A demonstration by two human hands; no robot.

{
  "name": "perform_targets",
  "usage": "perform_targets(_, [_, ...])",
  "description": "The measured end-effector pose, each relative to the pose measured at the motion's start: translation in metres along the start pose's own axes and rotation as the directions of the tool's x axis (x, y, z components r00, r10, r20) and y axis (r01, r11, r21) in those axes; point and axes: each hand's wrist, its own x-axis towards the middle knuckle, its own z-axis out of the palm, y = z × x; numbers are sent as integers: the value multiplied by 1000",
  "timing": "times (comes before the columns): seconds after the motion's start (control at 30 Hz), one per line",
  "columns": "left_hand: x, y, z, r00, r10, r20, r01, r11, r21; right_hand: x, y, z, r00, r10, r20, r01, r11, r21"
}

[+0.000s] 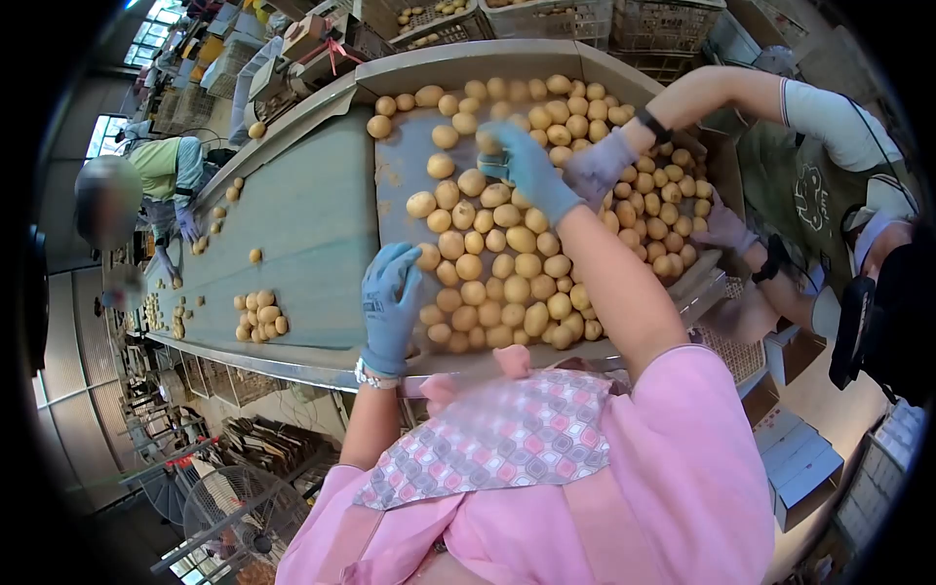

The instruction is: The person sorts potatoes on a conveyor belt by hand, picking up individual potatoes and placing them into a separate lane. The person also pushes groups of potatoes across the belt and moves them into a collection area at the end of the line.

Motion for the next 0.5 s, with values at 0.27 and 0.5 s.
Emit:
perform_targets(0.27, [106,-16,55,910,-7,415,-205,863,462,-49,16,14,920,-231,317,274,-199,-941])
perform_targets(0.5, [154,-10,86,732,-257,631,-264,747,611,-49,11,48,997,-82,-4,-17,-156,-988])
